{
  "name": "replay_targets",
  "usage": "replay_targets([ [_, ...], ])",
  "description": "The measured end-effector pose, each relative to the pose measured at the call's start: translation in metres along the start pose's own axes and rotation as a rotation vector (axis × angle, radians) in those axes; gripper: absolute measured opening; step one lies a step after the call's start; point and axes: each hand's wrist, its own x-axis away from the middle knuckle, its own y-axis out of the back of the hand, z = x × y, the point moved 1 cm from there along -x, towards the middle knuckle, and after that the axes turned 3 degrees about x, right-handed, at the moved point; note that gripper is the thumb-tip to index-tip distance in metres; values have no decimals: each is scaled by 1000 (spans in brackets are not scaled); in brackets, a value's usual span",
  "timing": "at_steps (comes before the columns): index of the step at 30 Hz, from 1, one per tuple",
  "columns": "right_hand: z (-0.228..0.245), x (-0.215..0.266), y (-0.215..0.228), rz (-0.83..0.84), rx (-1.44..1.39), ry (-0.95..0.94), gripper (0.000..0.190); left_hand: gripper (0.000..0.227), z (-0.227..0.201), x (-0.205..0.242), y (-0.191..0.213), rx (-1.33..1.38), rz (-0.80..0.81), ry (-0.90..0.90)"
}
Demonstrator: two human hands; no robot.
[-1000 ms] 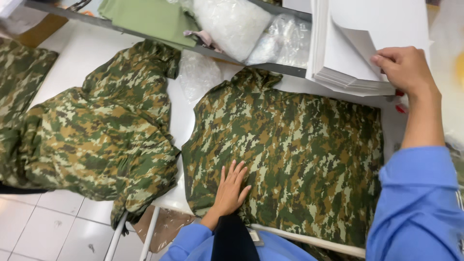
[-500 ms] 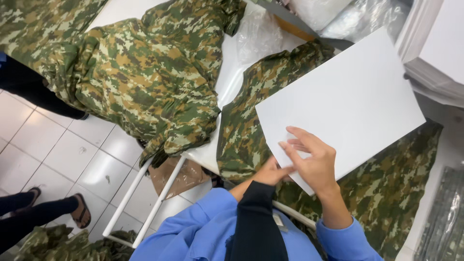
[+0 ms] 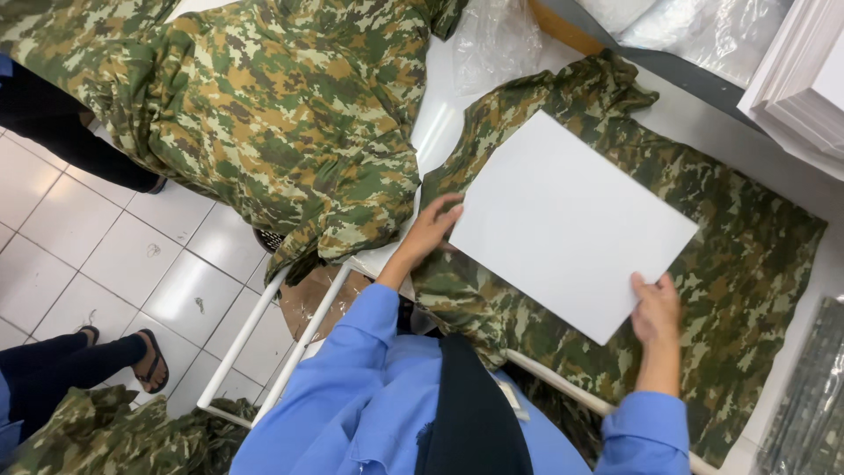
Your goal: The person picks up a camouflage shirt from a container, spreads it out on a work table, and folds it into a rectangle using a cardboard template. They then slide the folded shirt into a plastic bag, seal the bag, and place it on a stack of packaged items before repeating the process with a second shirt.
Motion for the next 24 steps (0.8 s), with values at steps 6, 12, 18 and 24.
replay_targets([
  [6, -45, 2, 13, 3, -35, -34, 49, 55, 29, 39, 10, 97, -73, 217],
  [12, -14, -18, -38, 51, -77, -12, 54, 59, 5, 18, 20, 27, -322, 146],
  [18, -20, -44, -77, 32, 76, 2, 50, 60, 14, 17, 27, -290, -435, 156],
  [24, -34, -45, -75, -64, 109, 67, 46, 41, 36, 13, 30, -447, -558, 50],
])
